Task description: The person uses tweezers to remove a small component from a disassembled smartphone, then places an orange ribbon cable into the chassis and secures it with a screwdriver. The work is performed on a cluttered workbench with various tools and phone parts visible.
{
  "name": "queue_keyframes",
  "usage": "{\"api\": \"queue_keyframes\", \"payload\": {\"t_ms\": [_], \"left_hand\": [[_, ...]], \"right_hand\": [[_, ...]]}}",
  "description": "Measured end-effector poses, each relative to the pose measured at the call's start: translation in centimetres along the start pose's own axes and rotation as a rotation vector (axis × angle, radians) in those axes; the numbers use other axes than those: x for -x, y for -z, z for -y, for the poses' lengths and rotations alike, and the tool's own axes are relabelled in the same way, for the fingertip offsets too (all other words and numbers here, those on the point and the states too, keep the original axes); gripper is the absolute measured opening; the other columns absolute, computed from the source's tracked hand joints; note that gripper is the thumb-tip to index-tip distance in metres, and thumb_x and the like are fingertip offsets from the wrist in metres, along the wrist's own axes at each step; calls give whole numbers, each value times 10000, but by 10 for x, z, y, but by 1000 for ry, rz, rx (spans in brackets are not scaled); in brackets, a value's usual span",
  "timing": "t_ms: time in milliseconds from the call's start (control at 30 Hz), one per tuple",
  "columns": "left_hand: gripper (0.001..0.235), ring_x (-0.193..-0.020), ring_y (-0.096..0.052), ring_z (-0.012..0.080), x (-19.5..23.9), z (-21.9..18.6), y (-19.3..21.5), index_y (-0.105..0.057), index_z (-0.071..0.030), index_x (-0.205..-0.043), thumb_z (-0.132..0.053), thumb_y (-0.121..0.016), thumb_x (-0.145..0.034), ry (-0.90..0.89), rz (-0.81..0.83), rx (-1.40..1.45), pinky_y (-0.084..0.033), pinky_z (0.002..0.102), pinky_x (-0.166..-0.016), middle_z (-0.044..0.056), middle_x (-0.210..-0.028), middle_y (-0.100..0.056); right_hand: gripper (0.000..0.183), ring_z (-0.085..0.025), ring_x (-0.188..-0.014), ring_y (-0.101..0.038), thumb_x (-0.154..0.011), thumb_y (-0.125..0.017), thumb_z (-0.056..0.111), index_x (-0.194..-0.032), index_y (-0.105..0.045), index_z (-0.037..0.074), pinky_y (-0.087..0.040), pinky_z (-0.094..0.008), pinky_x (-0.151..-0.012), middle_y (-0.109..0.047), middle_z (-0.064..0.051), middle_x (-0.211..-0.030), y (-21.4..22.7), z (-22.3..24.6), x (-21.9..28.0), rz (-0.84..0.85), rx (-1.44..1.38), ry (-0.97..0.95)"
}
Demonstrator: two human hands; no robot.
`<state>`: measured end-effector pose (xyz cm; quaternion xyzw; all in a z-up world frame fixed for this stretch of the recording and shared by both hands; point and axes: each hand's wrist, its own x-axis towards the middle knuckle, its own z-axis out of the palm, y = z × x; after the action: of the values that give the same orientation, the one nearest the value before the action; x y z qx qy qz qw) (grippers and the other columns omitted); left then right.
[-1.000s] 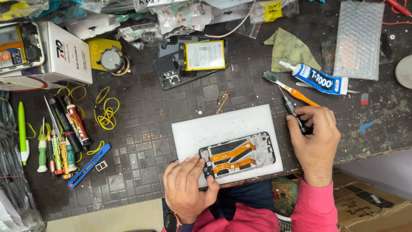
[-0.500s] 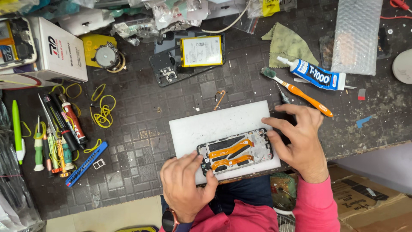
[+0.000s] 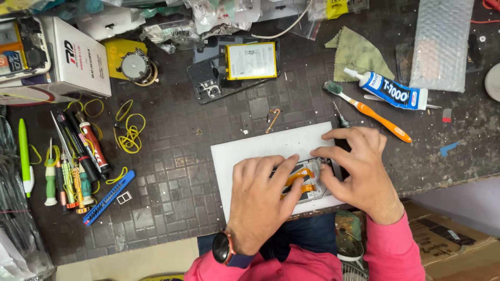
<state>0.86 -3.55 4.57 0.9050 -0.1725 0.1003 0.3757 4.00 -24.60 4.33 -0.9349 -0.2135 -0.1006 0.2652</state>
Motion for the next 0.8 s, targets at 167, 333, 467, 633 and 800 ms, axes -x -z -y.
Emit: {"api": "queue_keyframes", "payload": {"t_ms": [167,333,467,633,800], "left_hand": [[238,-996,-570,237,-2,5,-10,-744,-138,-1108,-235,-771,-892,20,-10,10,-405,411,-902,1,-1050,-648],[178,-959,-567,220,-5,6,-11,-762,-175,-1057,-234,-770,-889,72,-25,27,-396,394,-877,-30,-1001,-648],[140,-934,-566,214,-11,3,-13,-759,-189,-1003,-237,-768,-872,138,-15,1,-390,391,-856,-44,-980,-655],[135,-926,-561,212,-11,3,-13,-755,-192,-1000,-236,-761,-873,165,14,-1,-383,390,-847,-45,-991,-656],[138,-920,-559,209,-14,5,-11,-752,-195,-1014,-237,-763,-883,161,23,23,-378,384,-837,-44,-972,-644]], "right_hand": [[255,-276,-1137,-487,-723,-712,125,-960,-767,200,-293,-452,-1019,-655,5,-1178,-8,1,9,0,50,-7],[235,-276,-1142,-489,-730,-709,136,-952,-753,198,-287,-460,-1031,-654,4,-1184,-11,0,8,-19,46,8],[225,-288,-1139,-484,-726,-712,140,-941,-749,197,-287,-465,-1038,-654,-1,-1199,-11,-2,6,-17,59,16],[225,-289,-1137,-489,-716,-722,140,-931,-754,197,-286,-484,-1028,-653,-2,-1194,-11,-3,6,22,83,13],[221,-288,-1133,-494,-714,-709,136,-927,-740,191,-300,-475,-1034,-646,-11,-1192,-11,-1,2,9,70,-7]]}}
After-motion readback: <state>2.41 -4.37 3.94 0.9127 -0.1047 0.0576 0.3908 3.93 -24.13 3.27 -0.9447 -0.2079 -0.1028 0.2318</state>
